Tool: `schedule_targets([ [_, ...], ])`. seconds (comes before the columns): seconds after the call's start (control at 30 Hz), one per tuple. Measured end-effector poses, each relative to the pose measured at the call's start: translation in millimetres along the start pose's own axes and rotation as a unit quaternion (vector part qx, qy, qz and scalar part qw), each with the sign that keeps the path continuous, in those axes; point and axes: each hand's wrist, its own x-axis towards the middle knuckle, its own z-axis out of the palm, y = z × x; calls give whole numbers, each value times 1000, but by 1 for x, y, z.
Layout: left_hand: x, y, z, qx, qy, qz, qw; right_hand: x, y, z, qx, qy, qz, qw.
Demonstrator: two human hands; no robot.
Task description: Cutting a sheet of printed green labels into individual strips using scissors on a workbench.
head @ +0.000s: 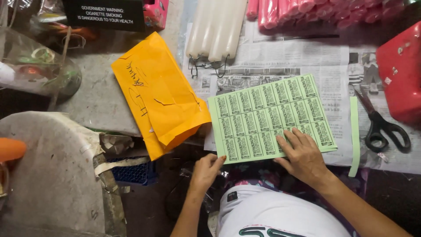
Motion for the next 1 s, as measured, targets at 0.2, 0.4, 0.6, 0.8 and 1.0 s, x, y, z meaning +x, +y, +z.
schedule_targets([
  [0.2, -6, 18, 33, -551, -75, -47, 830, 2, -3, -5, 1, 0, 7, 1000],
  [0.4, -34, 97, -10, -545, 23, 87, 834, 4, -7, -5, 3, 2, 19, 1000],
  [0.6, -39, 120, -23, -489, 21, 227, 842, 1, -4, 12, -24, 24, 21, 999],
  [0.8, -37, 104, -10, -534, -50, 310, 785, -1, 9, 23, 43, 26, 77, 996],
  [1.0, -49, 137, 0, -387, -140, 301, 860, 8, 7, 6, 111, -3, 145, 983],
])
